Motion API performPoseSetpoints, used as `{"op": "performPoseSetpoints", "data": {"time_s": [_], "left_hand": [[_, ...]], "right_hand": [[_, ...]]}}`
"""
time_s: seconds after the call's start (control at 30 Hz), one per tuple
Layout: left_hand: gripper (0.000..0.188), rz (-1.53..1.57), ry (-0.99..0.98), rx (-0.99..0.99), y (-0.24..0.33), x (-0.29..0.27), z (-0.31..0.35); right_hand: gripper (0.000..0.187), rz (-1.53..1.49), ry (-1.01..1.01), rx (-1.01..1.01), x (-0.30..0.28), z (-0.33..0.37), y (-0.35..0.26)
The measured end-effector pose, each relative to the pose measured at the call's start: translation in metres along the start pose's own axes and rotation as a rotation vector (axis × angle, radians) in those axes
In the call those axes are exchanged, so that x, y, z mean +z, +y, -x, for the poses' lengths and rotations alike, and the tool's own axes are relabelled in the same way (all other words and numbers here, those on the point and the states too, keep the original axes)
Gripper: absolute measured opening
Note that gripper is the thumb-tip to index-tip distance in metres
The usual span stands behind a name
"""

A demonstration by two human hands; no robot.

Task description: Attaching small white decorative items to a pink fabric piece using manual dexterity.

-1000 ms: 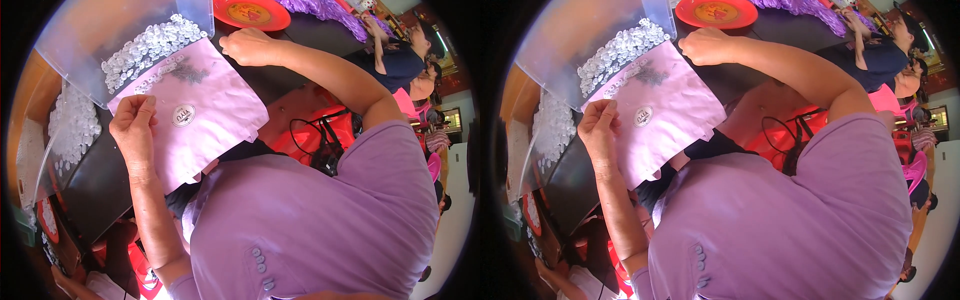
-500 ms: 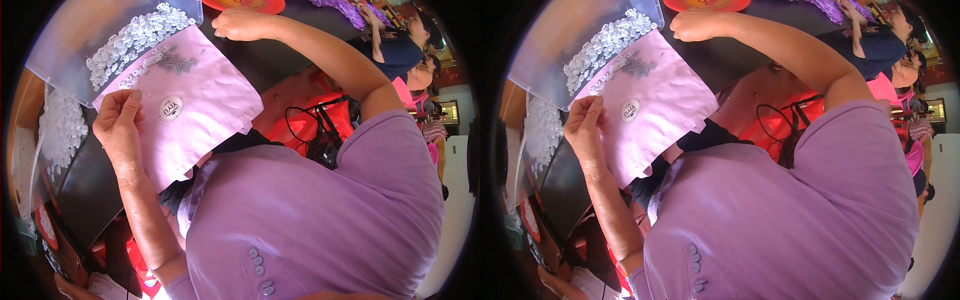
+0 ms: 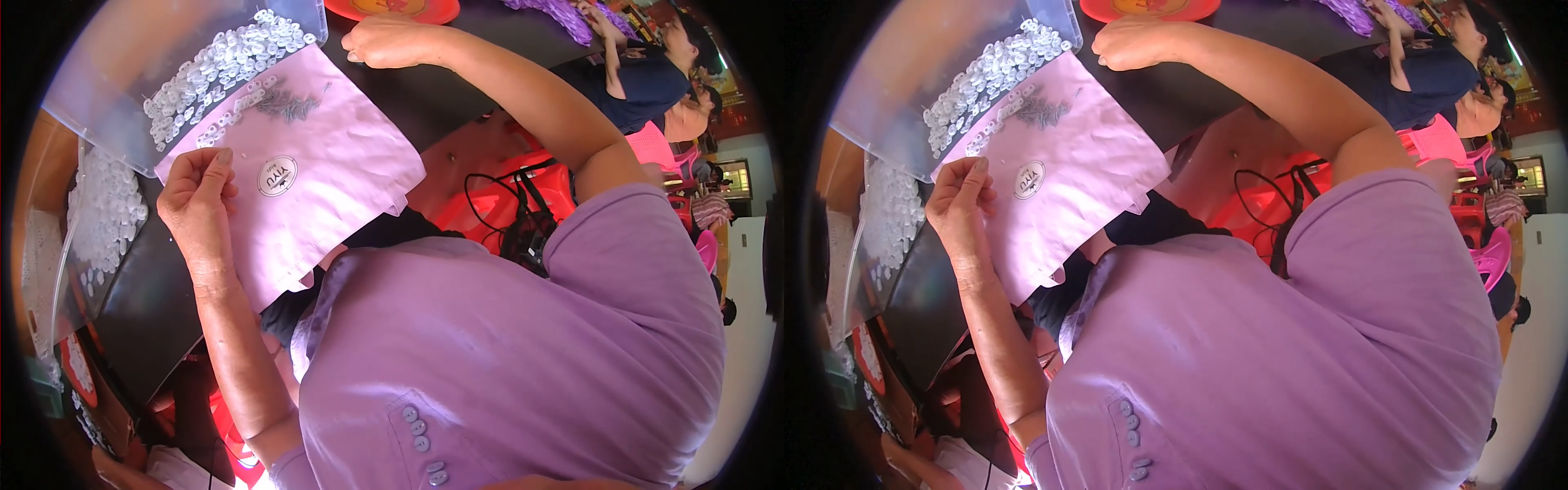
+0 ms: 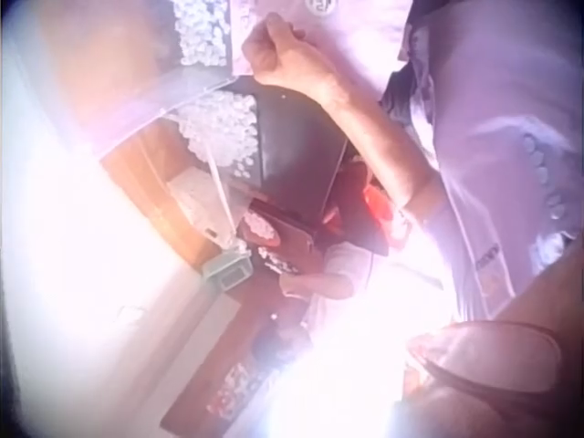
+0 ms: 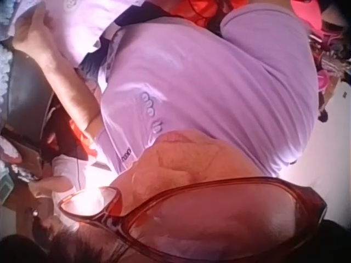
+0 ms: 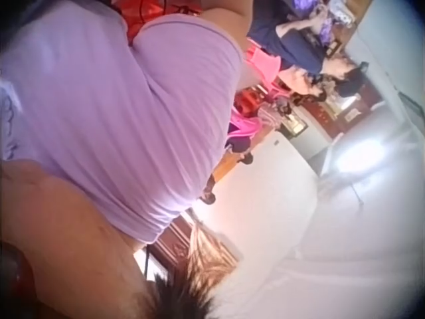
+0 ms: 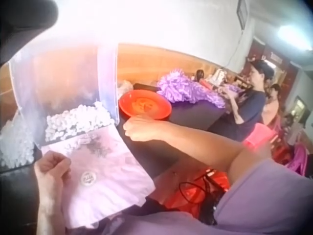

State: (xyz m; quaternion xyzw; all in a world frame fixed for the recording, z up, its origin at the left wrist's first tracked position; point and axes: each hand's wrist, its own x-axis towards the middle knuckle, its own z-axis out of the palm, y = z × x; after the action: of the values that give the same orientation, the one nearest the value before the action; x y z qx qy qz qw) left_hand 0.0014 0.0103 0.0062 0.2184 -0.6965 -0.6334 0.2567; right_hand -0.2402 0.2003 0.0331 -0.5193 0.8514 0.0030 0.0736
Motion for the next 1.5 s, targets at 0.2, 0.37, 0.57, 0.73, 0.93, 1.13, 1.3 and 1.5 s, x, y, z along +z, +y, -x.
{"op": "performPoseSetpoints", "data": {"time_s": [0.2,0.37,0.57,0.73,0.93,1.13,1.3,1.5], "left_hand": [[0.008,0.034,-0.016,0.000,-0.003,0.000,-0.001],[0.004,0.037,-0.029,0.018,-0.003,0.002,-0.002],[0.031,0.156,-0.173,0.218,-0.005,0.002,0.001],[0.032,0.079,-0.138,0.243,-0.002,0.001,0.001],[0.025,0.114,-0.041,0.289,-0.001,0.001,0.002],[0.024,0.067,0.025,0.289,-0.002,0.001,0.003],[0.022,0.095,0.040,0.352,-0.001,0.007,0.004],[0.019,0.064,0.031,0.351,-0.001,0.005,0.005]], "right_hand": [[0.025,0.090,0.052,0.027,0.006,0.004,-0.003],[0.034,-0.266,0.332,-0.068,0.011,-0.001,0.004],[0.024,-0.970,-0.019,-0.206,-0.006,-0.006,-0.078],[0.025,-0.998,-0.055,-0.306,-0.010,-0.025,-0.105],[0.024,-1.108,-0.080,-0.344,-0.011,-0.036,-0.112],[0.026,-1.178,-0.082,-0.331,-0.008,-0.034,-0.113],[0.030,-1.238,-0.094,-0.335,-0.003,-0.034,-0.114],[0.030,-1.261,-0.128,-0.354,0.004,-0.036,-0.110]]}}
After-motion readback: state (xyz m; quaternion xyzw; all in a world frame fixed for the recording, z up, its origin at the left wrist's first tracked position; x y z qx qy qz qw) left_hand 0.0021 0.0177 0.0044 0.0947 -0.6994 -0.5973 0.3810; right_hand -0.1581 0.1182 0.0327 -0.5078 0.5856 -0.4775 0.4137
